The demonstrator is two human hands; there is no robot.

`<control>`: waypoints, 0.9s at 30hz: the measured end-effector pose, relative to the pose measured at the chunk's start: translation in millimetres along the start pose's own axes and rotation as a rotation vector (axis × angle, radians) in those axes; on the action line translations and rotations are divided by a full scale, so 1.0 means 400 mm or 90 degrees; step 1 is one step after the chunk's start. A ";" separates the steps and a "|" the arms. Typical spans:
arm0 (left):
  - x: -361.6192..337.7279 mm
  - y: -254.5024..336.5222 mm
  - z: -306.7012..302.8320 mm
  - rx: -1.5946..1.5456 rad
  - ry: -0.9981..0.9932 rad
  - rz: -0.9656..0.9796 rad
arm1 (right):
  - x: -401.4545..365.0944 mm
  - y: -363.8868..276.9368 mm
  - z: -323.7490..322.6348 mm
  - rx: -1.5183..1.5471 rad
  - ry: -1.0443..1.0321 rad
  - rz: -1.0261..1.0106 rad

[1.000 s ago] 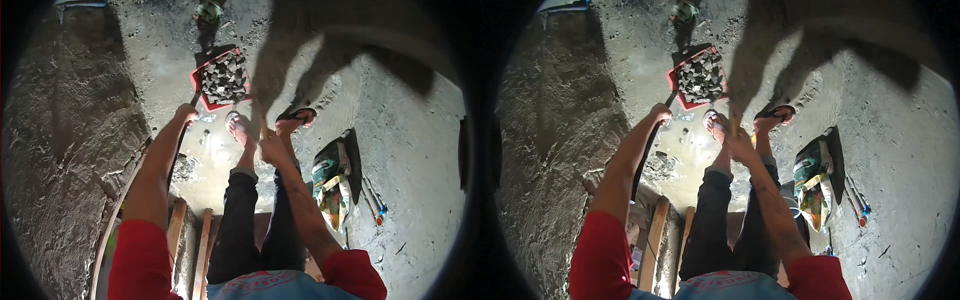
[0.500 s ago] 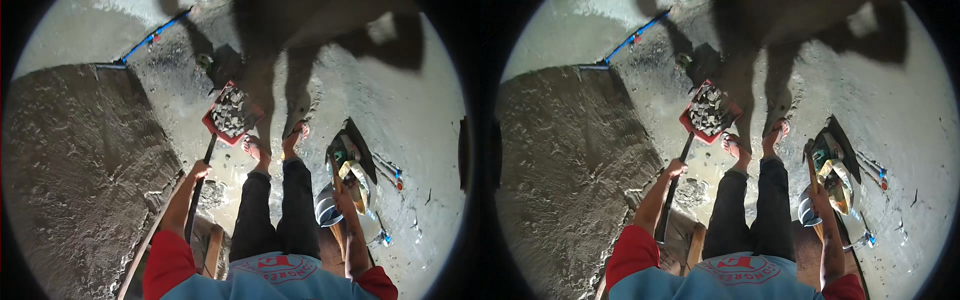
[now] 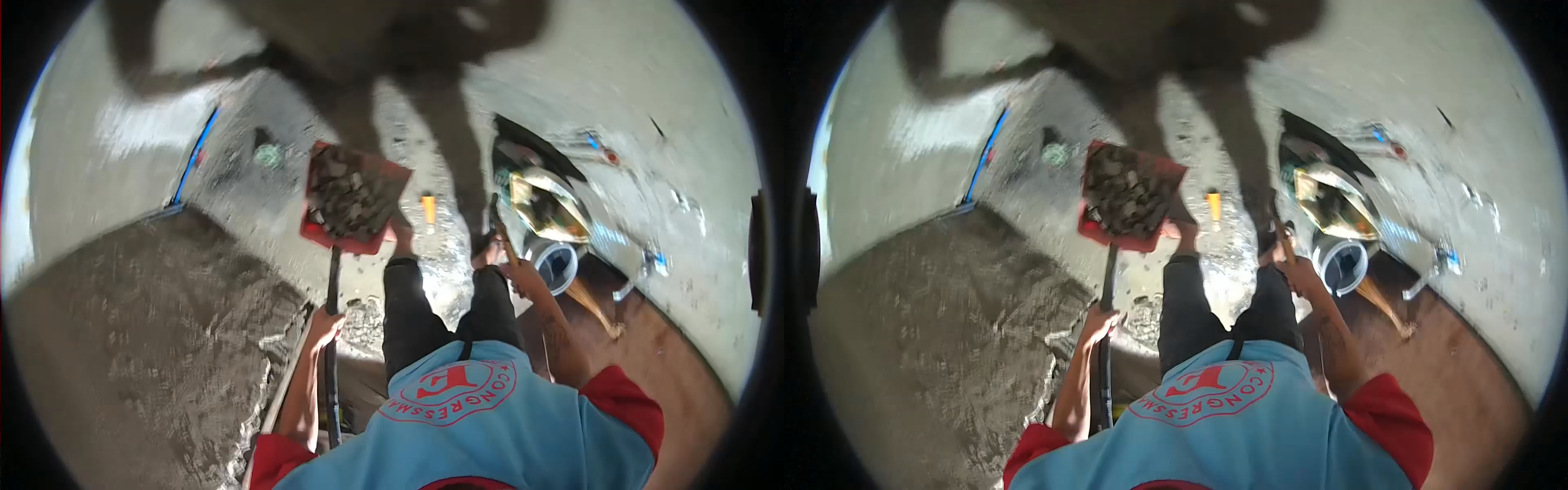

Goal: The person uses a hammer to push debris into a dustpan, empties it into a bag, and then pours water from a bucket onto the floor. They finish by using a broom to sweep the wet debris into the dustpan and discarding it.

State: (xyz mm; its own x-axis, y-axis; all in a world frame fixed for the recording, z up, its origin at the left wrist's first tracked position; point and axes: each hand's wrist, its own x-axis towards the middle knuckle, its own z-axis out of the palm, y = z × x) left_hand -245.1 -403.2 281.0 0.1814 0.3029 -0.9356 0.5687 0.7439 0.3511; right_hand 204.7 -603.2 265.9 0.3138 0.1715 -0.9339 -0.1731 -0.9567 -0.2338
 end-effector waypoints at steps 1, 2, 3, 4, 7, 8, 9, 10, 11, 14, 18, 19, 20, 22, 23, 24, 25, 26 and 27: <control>-0.025 0.011 0.032 -0.002 -0.035 0.014 | -0.027 0.040 -0.030 -0.005 -0.006 -0.006; -0.021 -0.012 0.048 0.022 -0.063 -0.014 | -0.049 0.081 -0.056 0.076 -0.015 0.001; -0.011 -0.027 0.062 0.046 -0.079 -0.041 | -0.059 0.126 -0.075 0.155 -0.030 -0.003; -0.025 -0.015 0.092 0.068 -0.095 -0.047 | -0.063 0.182 -0.093 0.196 -0.014 0.048; -0.094 0.072 0.227 0.111 -0.125 -0.051 | -0.103 0.273 -0.152 0.358 -0.018 0.086; -0.108 0.095 0.278 0.137 -0.141 -0.057 | -0.087 0.317 -0.169 0.439 0.013 0.071; -0.119 0.107 0.327 0.161 -0.155 -0.064 | -0.067 0.365 -0.181 0.518 0.042 0.059; -0.125 0.113 0.368 0.172 -0.154 -0.060 | -0.027 0.397 -0.178 0.596 0.082 0.021; -0.125 0.122 0.415 0.196 -0.173 -0.072 | 0.011 0.430 -0.193 0.605 0.081 0.018; -0.094 0.149 0.547 0.265 -0.223 -0.108 | 0.110 0.428 -0.255 0.678 0.258 0.069; 0.002 0.178 0.696 0.414 -0.245 -0.107 | 0.305 0.463 -0.313 0.592 0.591 -0.015; 0.038 0.187 0.726 0.418 -0.238 -0.108 | 0.347 0.468 -0.333 0.605 0.587 -0.016; 0.075 0.193 0.755 0.473 -0.258 -0.104 | 0.385 0.474 -0.348 0.543 0.657 0.005; 0.136 0.211 0.817 0.547 -0.277 -0.106 | 0.455 0.482 -0.390 0.452 0.701 0.097; 0.172 0.221 0.838 0.551 -0.271 -0.110 | 0.506 0.490 -0.400 0.425 0.743 0.104; 0.214 0.223 0.851 0.605 -0.284 -0.110 | 0.552 0.507 -0.410 0.456 0.738 0.096; 0.243 0.238 0.876 0.660 -0.299 -0.111 | 0.561 0.510 -0.431 0.443 0.721 0.106; 0.270 0.254 0.896 0.684 -0.301 -0.123 | 0.569 0.512 -0.452 0.429 0.704 0.117; 0.287 0.276 0.917 0.711 -0.302 -0.138 | 0.546 0.503 -0.478 0.374 0.669 0.147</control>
State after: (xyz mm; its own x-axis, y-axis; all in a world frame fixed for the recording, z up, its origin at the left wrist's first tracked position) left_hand 132.7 -505.0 198.8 0.1386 -0.1828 -0.9733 0.9550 -0.2355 0.1802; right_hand 416.9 -803.1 66.7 0.7738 -0.5206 -0.3608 -0.6334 -0.6419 -0.4322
